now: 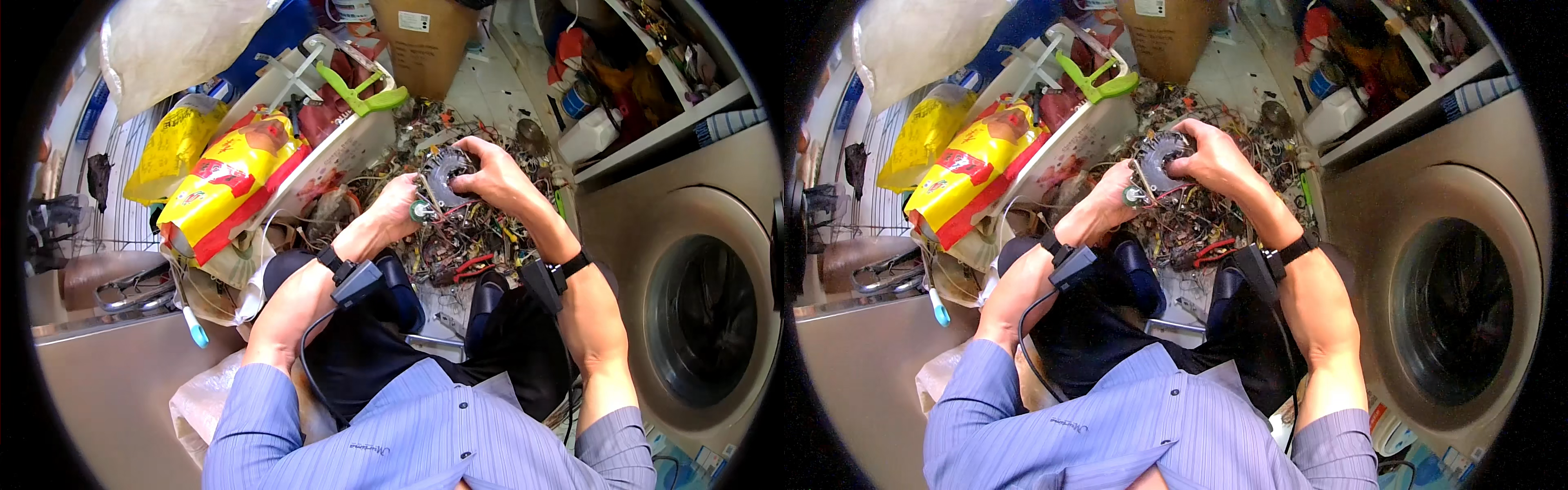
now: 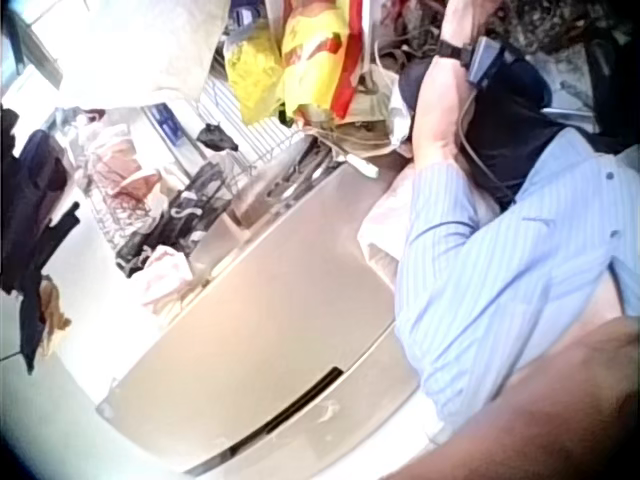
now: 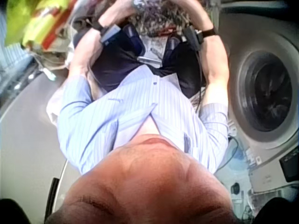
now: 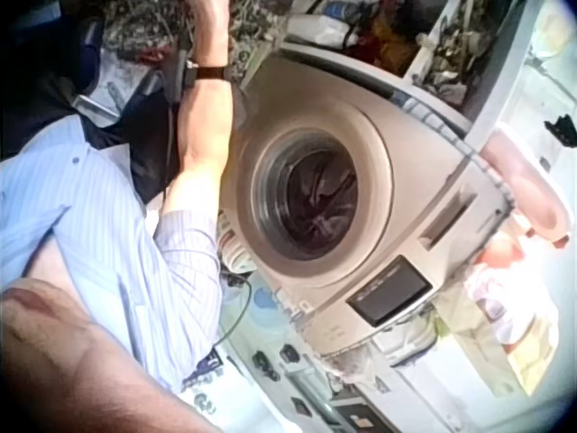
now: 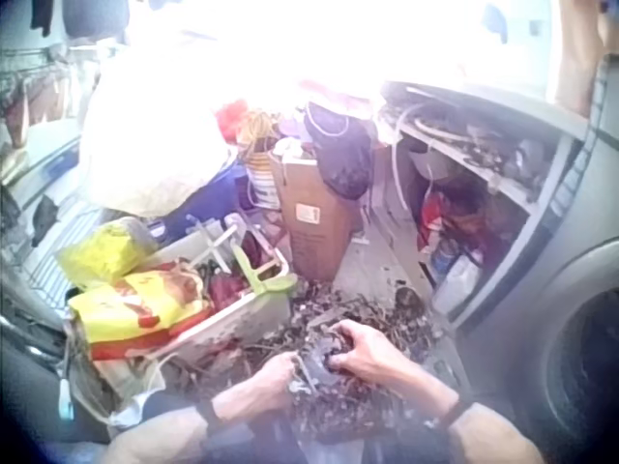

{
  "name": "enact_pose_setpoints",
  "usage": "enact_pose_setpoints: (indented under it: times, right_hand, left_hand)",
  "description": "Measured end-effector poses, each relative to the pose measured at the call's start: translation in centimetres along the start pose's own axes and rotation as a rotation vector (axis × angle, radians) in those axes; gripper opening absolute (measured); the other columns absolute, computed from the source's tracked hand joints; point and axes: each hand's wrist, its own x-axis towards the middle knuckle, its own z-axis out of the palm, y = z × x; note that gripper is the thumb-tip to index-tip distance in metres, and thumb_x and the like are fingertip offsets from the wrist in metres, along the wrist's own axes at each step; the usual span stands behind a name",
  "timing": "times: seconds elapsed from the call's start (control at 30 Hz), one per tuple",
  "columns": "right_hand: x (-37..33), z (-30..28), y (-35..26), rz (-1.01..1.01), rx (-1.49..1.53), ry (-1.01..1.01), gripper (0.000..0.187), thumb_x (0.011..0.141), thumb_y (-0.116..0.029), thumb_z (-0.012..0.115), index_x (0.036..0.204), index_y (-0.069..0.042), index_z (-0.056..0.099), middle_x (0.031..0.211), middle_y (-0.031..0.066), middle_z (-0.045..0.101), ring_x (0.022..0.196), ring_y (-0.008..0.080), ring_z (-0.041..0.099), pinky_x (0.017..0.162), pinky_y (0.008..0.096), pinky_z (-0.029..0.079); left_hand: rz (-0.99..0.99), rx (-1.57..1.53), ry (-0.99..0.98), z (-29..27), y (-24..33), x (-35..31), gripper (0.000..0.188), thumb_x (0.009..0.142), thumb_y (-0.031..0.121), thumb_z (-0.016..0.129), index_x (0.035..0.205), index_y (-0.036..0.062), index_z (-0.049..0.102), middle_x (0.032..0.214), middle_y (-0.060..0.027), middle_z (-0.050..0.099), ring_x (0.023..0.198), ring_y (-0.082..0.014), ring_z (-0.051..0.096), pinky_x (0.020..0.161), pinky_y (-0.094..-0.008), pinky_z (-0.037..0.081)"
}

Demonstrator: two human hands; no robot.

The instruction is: Disassembling a small electronic motor component over a pile of tangled wires.

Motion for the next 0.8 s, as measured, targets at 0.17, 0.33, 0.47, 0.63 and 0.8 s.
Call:
enact_pose_setpoints:
  times: [0.17, 0.33, 0.47, 0.63, 0.8]
  right_hand:
    - [-0.1, -0.4, -0.4, 0.043, 0.045, -0.096, 0.048, 0.075, -0.009, 0.074, 0.122, 0.001, 0.064, 0.105, 0.0087, 0.07, 0.094, 0.0152, 0.063, 0.089, 0.0306, 0.052]
    - [-0.4, -1.5, 1.2, -0.02, -0.041, -0.059, 0.052, 0.075, -0.011, 0.072, 0.125, 0.004, 0.063, 0.106, 0.0106, 0.07, 0.096, 0.0174, 0.064, 0.09, 0.0309, 0.052]
    - [-0.1, -0.2, 1.2, -0.04, -0.09, 0.013, 0.051, 0.074, -0.011, 0.072, 0.122, 0.002, 0.064, 0.103, 0.0121, 0.071, 0.094, 0.0187, 0.066, 0.087, 0.0331, 0.053]
    - [-0.3, 1.1, 1.8, -0.016, -0.296, 0.133, 0.045, 0.074, -0.008, 0.07, 0.117, 0.003, 0.065, 0.1, 0.0168, 0.072, 0.092, 0.0204, 0.067, 0.085, 0.0341, 0.054]
    - [0.3, 1.0, 2.8, 0.106, -0.009, -0.028, 0.043, 0.077, -0.004, 0.067, 0.119, 0.006, 0.063, 0.096, 0.0094, 0.07, 0.082, 0.0144, 0.063, 0.074, 0.0304, 0.052]
  left_hand:
    - [-0.004, -0.005, 0.055, -0.5, -0.3, 0.3, 0.029, 0.105, 0.014, 0.043, 0.115, -0.0018, 0.066, 0.101, -0.0131, 0.073, 0.082, -0.0219, 0.073, 0.073, -0.039, 0.063]
    - [-0.05, 0.149, 0.101, 2.2, 0.0, -0.5, 0.026, 0.104, 0.013, 0.046, 0.116, 0.0014, 0.067, 0.102, -0.0115, 0.074, 0.081, -0.0218, 0.073, 0.075, -0.0394, 0.063]
    - [-0.006, -0.003, -0.028, -1.0, -0.8, 1.0, 0.024, 0.104, 0.014, 0.049, 0.115, 0.0019, 0.067, 0.103, -0.0095, 0.074, 0.083, -0.0193, 0.073, 0.078, -0.0358, 0.062]
    - [-0.002, -0.006, -0.047, -0.4, -1.3, 0.5, 0.023, 0.105, 0.013, 0.051, 0.117, 0.0001, 0.066, 0.106, -0.0107, 0.073, 0.087, -0.0204, 0.074, 0.079, -0.0353, 0.063]
    - [0.072, 0.2, 0.018, -0.3, -1.6, 0.1, 0.025, 0.1, 0.012, 0.059, 0.122, 0.0016, 0.065, 0.104, -0.0075, 0.073, 0.087, -0.0159, 0.073, 0.075, -0.0304, 0.062]
